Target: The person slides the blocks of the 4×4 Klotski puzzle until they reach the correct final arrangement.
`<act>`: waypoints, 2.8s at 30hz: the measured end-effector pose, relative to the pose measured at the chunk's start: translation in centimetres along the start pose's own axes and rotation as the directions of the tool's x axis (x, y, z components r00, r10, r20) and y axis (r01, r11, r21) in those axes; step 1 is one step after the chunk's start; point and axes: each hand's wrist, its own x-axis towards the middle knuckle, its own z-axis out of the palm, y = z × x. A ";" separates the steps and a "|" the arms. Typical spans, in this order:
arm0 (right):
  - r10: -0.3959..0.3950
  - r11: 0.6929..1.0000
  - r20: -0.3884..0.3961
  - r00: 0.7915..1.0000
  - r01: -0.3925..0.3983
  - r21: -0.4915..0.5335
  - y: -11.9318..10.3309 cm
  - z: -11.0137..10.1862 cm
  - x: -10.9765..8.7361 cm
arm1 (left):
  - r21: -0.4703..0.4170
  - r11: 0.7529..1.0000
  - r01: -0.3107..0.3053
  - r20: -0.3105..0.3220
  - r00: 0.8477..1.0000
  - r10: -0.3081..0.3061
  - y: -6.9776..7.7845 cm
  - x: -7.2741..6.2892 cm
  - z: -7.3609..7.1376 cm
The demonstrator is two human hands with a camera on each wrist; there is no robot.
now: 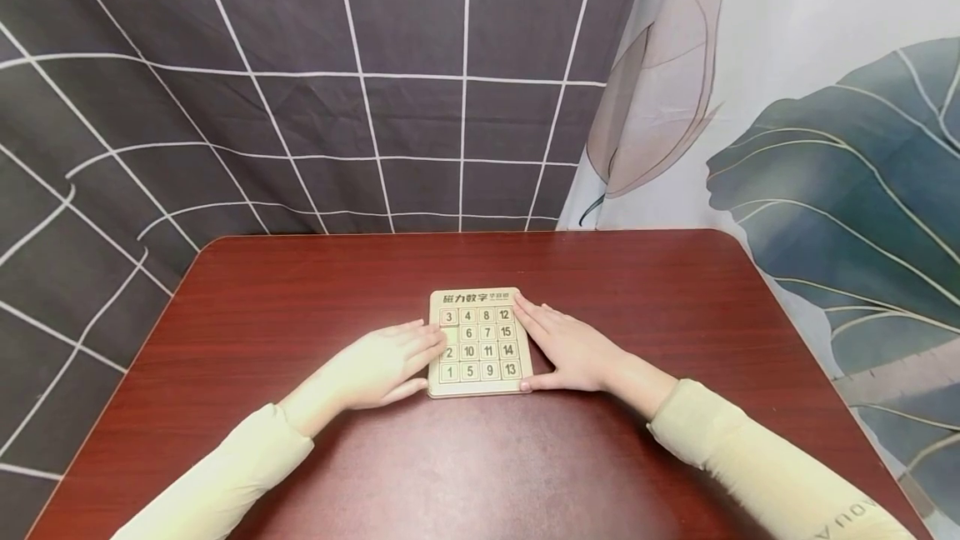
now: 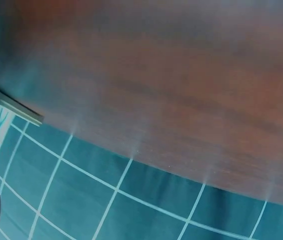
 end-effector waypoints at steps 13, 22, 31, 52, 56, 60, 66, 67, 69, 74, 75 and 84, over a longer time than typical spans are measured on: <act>-0.005 1.000 -0.002 1.000 0.005 -0.009 0.1 0.1 0.0 | 0.029 1.000 -0.012 -0.008 1.000 0.012 0.6 -0.4 0.4; -0.006 1.000 0.001 1.000 0.006 -0.019 0.2 0.1 0.1 | 0.021 0.999 0.034 0.024 0.999 -0.034 -0.7 0.4 0.5; -0.002 1.000 0.004 1.000 0.002 -0.021 -0.1 0.0 0.0 | 0.028 1.000 -0.008 -0.011 1.000 0.008 -0.1 0.0 0.4; -0.013 1.000 -0.008 1.000 0.013 -0.025 -0.2 -0.1 -0.1 | 0.050 0.998 -0.049 -0.027 0.998 0.050 2.4 -1.1 0.0; -0.021 0.999 -0.018 1.000 0.020 -0.028 -0.2 0.0 0.0 | 0.055 0.998 -0.042 -0.013 0.999 0.043 2.1 -1.1 0.0; -0.027 0.999 -0.023 0.999 0.026 -0.029 -0.1 0.1 0.0 | 0.061 0.996 -0.061 -0.018 0.998 0.062 2.2 -1.3 -0.1; -0.019 1.000 -0.014 1.000 0.019 -0.025 -0.3 -0.2 -0.1 | 0.079 0.993 -0.089 -0.064 0.993 0.094 2.2 -1.5 0.1; -0.019 1.000 -0.015 1.000 0.019 -0.024 -0.2 -0.2 -0.1 | 0.091 0.992 -0.090 -0.066 0.993 0.096 2.2 -1.4 0.1; -0.022 0.999 -0.021 1.000 0.022 -0.024 -0.2 -0.2 -0.1 | 0.119 0.989 -0.087 -0.063 0.993 0.095 2.1 -1.2 0.2; -0.030 0.999 -0.031 0.999 0.029 -0.026 -0.1 0.0 -0.2 | 0.181 0.981 -0.070 -0.044 0.996 0.080 1.4 -0.8 0.7; -0.029 0.999 -0.030 0.999 0.029 -0.026 -0.1 0.0 -0.2 | 0.187 0.980 -0.068 -0.043 0.996 0.077 1.3 -0.8 0.8; -0.021 0.999 -0.020 1.000 0.020 -0.025 -0.2 0.0 0.0 | 0.169 0.984 -0.049 -0.047 0.997 0.057 1.0 -0.3 0.3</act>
